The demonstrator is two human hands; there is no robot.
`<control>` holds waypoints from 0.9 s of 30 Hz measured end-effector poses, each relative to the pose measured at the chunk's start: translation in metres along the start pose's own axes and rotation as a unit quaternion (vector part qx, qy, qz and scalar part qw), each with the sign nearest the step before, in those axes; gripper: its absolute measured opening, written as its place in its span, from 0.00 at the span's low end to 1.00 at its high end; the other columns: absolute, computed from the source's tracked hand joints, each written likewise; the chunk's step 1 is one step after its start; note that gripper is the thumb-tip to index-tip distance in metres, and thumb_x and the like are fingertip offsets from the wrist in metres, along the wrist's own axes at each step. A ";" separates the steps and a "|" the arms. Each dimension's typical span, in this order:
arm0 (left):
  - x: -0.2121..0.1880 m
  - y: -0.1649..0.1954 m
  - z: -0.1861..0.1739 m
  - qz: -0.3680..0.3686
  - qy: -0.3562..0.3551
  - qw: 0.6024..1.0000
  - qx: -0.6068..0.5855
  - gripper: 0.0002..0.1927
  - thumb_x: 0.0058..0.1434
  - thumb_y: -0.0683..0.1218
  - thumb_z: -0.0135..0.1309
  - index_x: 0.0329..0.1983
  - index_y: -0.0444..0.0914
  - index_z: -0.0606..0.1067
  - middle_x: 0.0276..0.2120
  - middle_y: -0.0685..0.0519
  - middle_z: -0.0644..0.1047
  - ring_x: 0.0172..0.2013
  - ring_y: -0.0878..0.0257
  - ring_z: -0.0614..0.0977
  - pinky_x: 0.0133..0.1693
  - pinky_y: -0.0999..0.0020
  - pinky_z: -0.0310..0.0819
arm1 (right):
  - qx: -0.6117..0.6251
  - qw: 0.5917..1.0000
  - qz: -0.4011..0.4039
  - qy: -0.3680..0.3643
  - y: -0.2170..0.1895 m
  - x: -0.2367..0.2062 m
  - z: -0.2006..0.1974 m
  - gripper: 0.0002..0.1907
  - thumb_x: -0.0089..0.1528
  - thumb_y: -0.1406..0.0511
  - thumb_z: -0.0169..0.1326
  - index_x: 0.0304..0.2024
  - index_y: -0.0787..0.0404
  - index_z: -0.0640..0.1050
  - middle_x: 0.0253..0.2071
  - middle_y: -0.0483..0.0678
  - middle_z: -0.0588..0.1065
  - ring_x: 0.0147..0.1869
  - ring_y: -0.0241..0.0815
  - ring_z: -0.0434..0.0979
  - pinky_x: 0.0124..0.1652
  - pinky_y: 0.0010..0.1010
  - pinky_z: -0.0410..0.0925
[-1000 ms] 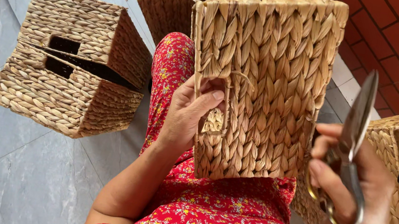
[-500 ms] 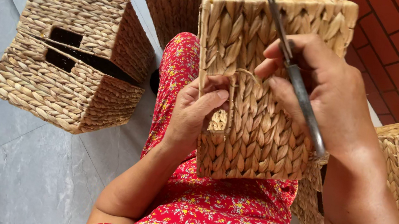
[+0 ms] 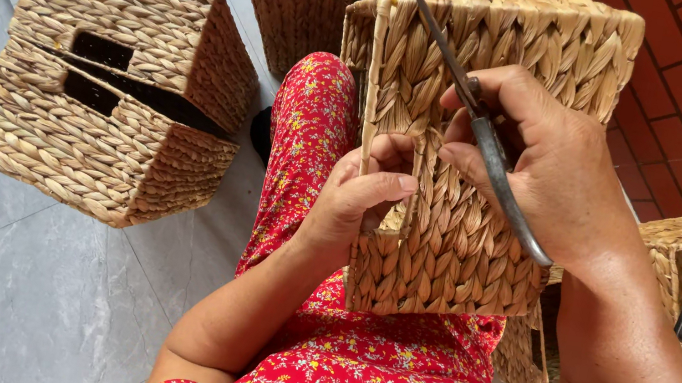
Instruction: The person sits on the floor weaving and repairing a water hyacinth basket, tucking reed strands into the woven side and pressing them into place. They trim excess reed with scissors, then wipe the basket surface with a green cloth, turning the basket to reach different sides.
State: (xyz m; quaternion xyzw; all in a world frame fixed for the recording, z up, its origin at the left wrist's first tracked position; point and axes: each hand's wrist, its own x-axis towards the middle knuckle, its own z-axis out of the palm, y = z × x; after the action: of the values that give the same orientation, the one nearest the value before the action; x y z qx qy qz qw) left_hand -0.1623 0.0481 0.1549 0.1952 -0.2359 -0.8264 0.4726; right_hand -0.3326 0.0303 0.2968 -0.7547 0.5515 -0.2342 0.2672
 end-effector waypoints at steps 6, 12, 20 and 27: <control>-0.001 -0.005 -0.003 -0.019 -0.015 0.997 -0.070 0.24 0.63 0.41 0.57 0.61 0.31 0.68 0.46 0.48 0.76 0.43 0.65 0.79 0.48 0.70 0.73 | -0.045 0.999 -0.008 0.004 0.002 -0.002 0.002 0.20 0.60 0.66 0.65 0.54 0.60 0.76 0.38 0.47 0.81 0.42 0.35 0.84 0.41 0.28 0.74; 0.007 -0.007 -0.003 0.079 0.023 0.996 0.044 0.19 0.65 0.39 0.57 0.59 0.30 0.71 0.44 0.53 0.77 0.39 0.69 0.78 0.44 0.73 0.74 | -0.073 0.997 0.002 0.014 0.010 -0.004 0.001 0.20 0.60 0.66 0.65 0.54 0.61 0.77 0.37 0.47 0.81 0.40 0.35 0.83 0.40 0.28 0.73; 0.041 0.030 0.006 -0.008 0.039 0.961 0.273 0.18 0.61 0.49 0.64 0.46 0.30 0.79 0.29 0.56 0.78 0.26 0.70 0.79 0.24 0.75 0.75 | 0.006 0.999 -0.029 0.037 0.028 -0.008 -0.004 0.17 0.62 0.69 0.61 0.54 0.63 0.77 0.40 0.46 0.82 0.44 0.31 0.83 0.45 0.24 0.75; 0.043 0.042 0.029 0.008 0.075 0.901 0.427 0.14 0.62 0.50 0.64 0.44 0.36 0.84 0.21 0.61 0.73 0.18 0.77 0.71 0.17 0.79 0.70 | 0.043 0.998 -0.012 0.052 0.039 -0.013 -0.003 0.16 0.62 0.70 0.59 0.52 0.63 0.78 0.40 0.46 0.82 0.44 0.30 0.82 0.44 0.23 0.74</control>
State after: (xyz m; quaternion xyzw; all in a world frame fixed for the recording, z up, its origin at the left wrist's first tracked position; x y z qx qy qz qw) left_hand -0.1702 -0.0022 0.1980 0.4373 -0.5315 -0.6259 0.3668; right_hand -0.3659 0.0330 0.2724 -0.7359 0.5447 -0.3004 0.2675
